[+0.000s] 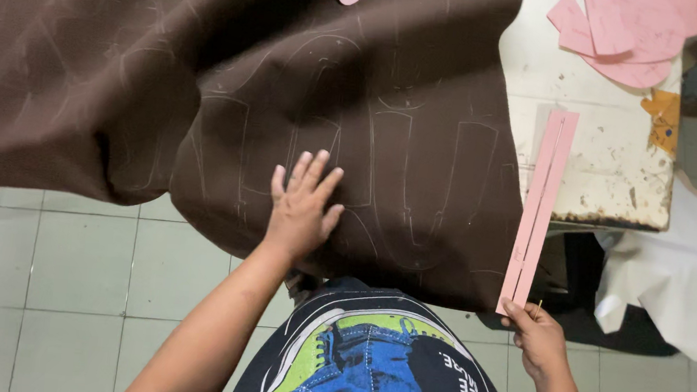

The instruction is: The person lays a long pink paper pattern strip on brown fabric and traces along its edge with a marking pen, repositioning the strip to draw lines across the fabric. They then place smaller pink shoe pattern pieces on the fabric and trace around each one, arranging the pieces over pre-marked outlines.

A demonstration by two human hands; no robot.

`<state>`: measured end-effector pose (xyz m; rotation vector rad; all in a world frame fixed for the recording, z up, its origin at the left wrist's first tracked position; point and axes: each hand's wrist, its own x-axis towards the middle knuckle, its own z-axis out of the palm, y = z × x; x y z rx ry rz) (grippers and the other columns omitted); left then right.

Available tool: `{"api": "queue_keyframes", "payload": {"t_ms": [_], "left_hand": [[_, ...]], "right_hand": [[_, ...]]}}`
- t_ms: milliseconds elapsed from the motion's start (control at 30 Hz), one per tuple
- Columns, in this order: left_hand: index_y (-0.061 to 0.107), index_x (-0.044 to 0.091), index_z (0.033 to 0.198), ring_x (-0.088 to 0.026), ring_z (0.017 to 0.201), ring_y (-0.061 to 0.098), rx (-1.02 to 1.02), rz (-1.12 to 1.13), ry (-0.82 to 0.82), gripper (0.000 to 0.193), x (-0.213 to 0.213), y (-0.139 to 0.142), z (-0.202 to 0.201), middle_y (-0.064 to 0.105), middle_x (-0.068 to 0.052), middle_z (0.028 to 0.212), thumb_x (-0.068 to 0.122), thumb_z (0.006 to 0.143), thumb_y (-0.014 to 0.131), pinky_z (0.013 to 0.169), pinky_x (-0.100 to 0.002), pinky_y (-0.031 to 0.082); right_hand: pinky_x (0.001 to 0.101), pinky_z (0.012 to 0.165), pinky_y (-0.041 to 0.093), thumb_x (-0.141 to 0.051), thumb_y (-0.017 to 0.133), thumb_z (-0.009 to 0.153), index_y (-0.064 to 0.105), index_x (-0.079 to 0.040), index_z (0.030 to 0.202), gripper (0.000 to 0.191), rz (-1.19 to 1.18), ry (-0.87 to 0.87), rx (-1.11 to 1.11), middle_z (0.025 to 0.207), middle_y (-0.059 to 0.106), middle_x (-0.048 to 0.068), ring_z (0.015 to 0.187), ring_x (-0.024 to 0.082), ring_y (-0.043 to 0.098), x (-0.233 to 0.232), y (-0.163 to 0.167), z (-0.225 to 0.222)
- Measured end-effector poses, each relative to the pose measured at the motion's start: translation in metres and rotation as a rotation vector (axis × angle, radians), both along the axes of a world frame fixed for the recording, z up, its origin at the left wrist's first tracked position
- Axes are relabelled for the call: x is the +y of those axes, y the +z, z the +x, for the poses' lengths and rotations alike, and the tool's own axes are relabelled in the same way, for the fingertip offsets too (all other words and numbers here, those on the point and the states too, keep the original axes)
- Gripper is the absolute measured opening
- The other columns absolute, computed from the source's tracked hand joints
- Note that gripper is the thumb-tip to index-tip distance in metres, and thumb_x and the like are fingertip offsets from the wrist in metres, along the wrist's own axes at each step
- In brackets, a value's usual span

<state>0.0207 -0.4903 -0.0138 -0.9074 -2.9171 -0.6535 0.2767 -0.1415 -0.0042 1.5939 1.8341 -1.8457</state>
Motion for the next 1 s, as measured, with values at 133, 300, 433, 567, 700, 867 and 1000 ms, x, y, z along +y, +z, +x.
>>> {"api": "queue_keyframes", "payload": {"t_ms": [133, 300, 433, 567, 700, 867, 1000], "left_hand": [[0.045, 0.019, 0.151, -0.033, 0.151, 0.020, -0.097, -0.047, -0.002, 0.075, 0.000, -0.005, -0.010, 0.027, -0.011, 0.164, 0.045, 0.086, 0.070, 0.117, -0.064, 0.008], [0.039, 0.024, 0.154, -0.032, 0.154, 0.016, -0.191, -0.057, 0.004, 0.079, 0.003, -0.003, -0.013, 0.023, -0.008, 0.167, 0.049, 0.086, 0.069, 0.120, -0.063, 0.004], [0.038, 0.024, 0.154, -0.031, 0.155, 0.015, -0.244, -0.109, 0.018, 0.080, 0.003, 0.003, -0.016, 0.022, -0.006, 0.168, 0.049, 0.085, 0.072, 0.120, -0.063, 0.004], [0.038, 0.023, 0.155, -0.033, 0.154, 0.015, -0.232, -0.099, -0.014, 0.084, 0.002, 0.006, -0.018, 0.022, -0.008, 0.167, 0.044, 0.082, 0.074, 0.119, -0.063, 0.005], [0.039, 0.024, 0.155, -0.031, 0.155, 0.018, -0.222, -0.120, -0.009, 0.083, 0.002, 0.006, -0.018, 0.024, -0.007, 0.168, 0.040, 0.082, 0.075, 0.120, -0.064, 0.008], [0.043, 0.024, 0.153, -0.031, 0.154, 0.021, -0.198, -0.141, 0.008, 0.079, 0.005, 0.008, -0.019, 0.026, -0.006, 0.167, 0.039, 0.082, 0.076, 0.119, -0.065, 0.013], [0.053, 0.020, 0.145, -0.033, 0.149, 0.029, -0.157, -0.138, 0.026, 0.069, 0.010, 0.010, -0.023, 0.037, -0.010, 0.161, 0.037, 0.082, 0.076, 0.116, -0.066, 0.017]], "right_hand": [[0.0228, 0.048, 0.029, -0.023, 0.077, 0.088, 0.071, -0.004, 0.097, 0.022, 0.052, -0.054, -0.053, 0.079, 0.066, 0.003, 0.058, 0.006, 0.044, -0.004, 0.001, 0.014], [0.0223, 0.047, 0.032, -0.023, 0.075, 0.094, 0.065, -0.004, 0.094, 0.022, -0.040, -0.134, 0.190, 0.072, 0.055, -0.001, 0.055, 0.006, 0.043, -0.002, 0.004, 0.008], [0.0205, 0.041, 0.029, -0.019, 0.072, 0.095, 0.065, -0.003, 0.097, 0.018, -0.183, -0.092, 0.279, 0.071, 0.057, 0.001, 0.052, 0.006, 0.044, -0.018, 0.005, -0.040], [0.0189, 0.038, 0.025, -0.011, 0.071, 0.091, 0.063, -0.002, 0.110, 0.022, -0.128, 0.006, 0.308, 0.080, 0.068, 0.004, 0.050, 0.003, 0.046, -0.054, 0.000, -0.109], [0.0207, 0.034, 0.024, -0.011, 0.065, 0.095, 0.063, -0.002, 0.110, 0.018, -0.118, 0.003, 0.311, 0.080, 0.073, 0.014, 0.040, 0.004, 0.042, -0.077, 0.000, -0.150], [0.0216, 0.032, 0.025, -0.010, 0.063, 0.095, 0.060, -0.002, 0.104, 0.012, -0.074, -0.017, 0.316, 0.082, 0.076, 0.019, 0.038, 0.006, 0.043, -0.088, -0.003, -0.169], [0.0226, 0.033, 0.031, -0.008, 0.065, 0.093, 0.059, -0.001, 0.102, 0.013, -0.034, -0.055, 0.364, 0.080, 0.072, 0.015, 0.055, 0.009, 0.064, -0.092, -0.004, -0.172]]}}
